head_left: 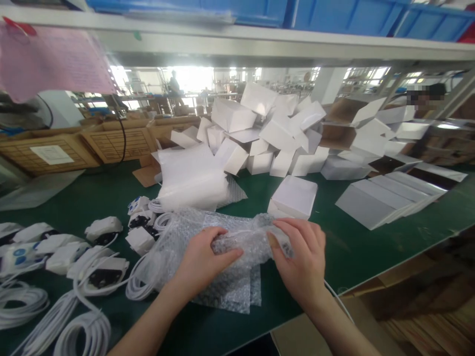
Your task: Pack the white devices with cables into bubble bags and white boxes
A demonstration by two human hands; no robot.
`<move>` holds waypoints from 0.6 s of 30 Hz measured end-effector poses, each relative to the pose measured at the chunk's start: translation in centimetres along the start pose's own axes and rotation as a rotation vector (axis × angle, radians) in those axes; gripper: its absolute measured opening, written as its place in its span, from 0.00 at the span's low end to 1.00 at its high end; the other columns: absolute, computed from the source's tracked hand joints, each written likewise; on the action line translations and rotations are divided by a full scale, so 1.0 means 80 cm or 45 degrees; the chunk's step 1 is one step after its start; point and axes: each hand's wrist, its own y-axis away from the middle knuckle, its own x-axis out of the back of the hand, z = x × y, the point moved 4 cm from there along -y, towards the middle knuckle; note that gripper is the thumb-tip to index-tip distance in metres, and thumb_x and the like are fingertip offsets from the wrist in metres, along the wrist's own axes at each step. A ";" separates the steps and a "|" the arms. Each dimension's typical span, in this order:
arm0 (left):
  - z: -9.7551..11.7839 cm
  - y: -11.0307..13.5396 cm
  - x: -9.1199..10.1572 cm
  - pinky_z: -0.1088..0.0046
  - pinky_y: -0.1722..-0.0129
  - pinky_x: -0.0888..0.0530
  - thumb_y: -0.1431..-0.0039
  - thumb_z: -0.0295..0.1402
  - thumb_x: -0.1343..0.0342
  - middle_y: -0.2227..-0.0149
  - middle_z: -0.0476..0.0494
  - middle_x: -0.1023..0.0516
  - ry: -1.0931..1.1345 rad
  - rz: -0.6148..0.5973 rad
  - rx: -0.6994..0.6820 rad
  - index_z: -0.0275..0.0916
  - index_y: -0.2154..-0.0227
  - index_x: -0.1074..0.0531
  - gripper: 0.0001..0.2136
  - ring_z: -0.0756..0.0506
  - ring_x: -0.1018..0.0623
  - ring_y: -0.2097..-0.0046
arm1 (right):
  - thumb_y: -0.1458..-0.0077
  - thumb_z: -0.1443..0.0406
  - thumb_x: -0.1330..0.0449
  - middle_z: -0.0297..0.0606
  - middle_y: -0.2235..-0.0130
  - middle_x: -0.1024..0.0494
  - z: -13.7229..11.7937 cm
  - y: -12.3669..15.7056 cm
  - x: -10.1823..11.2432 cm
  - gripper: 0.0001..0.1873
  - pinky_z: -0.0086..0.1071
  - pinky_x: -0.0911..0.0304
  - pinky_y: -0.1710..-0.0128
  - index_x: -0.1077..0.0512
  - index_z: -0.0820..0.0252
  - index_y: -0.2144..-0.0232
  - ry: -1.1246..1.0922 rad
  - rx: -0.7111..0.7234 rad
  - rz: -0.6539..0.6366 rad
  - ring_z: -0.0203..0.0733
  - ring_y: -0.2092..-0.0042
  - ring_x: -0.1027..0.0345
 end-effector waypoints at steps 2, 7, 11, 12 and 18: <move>0.016 0.001 -0.001 0.63 0.59 0.24 0.47 0.48 0.35 0.62 0.42 0.19 0.207 -0.090 0.064 0.37 0.62 0.20 0.19 0.36 0.21 0.60 | 0.39 0.73 0.39 0.41 0.54 0.19 -0.021 -0.007 0.020 0.15 0.47 0.39 0.44 0.27 0.53 0.52 0.037 0.168 0.163 0.51 0.50 0.26; 0.046 0.003 -0.016 0.72 0.65 0.25 0.48 0.48 0.33 0.65 0.43 0.19 0.899 -0.318 0.178 0.35 0.62 0.20 0.20 0.43 0.22 0.64 | 0.27 0.54 0.51 0.45 0.39 0.27 -0.023 -0.006 0.000 0.25 0.51 0.57 0.30 0.38 0.57 0.35 -0.295 0.250 -0.201 0.52 0.37 0.34; 0.057 -0.004 -0.032 0.76 0.70 0.28 0.50 0.48 0.31 0.68 0.44 0.22 1.098 -0.236 0.193 0.33 0.63 0.23 0.21 0.47 0.26 0.69 | 0.29 0.44 0.56 0.43 0.36 0.31 0.013 0.012 -0.026 0.31 0.47 0.42 0.34 0.41 0.51 0.33 -0.758 -0.177 -0.301 0.51 0.37 0.35; 0.062 -0.006 -0.037 0.77 0.71 0.29 0.49 0.47 0.31 0.70 0.46 0.24 1.097 -0.189 0.138 0.34 0.64 0.24 0.20 0.48 0.27 0.70 | 0.31 0.42 0.54 0.44 0.35 0.33 0.017 0.017 -0.030 0.34 0.45 0.39 0.36 0.42 0.51 0.32 -0.896 -0.277 -0.306 0.52 0.36 0.36; 0.099 -0.015 -0.083 0.74 0.69 0.29 0.33 0.43 0.49 0.70 0.49 0.29 0.944 0.081 -0.220 0.39 0.65 0.30 0.13 0.47 0.29 0.69 | 0.48 0.45 0.30 0.52 0.35 0.35 0.025 0.040 -0.032 0.55 0.45 0.32 0.41 0.51 0.56 0.29 -1.146 -0.847 -0.167 0.58 0.37 0.35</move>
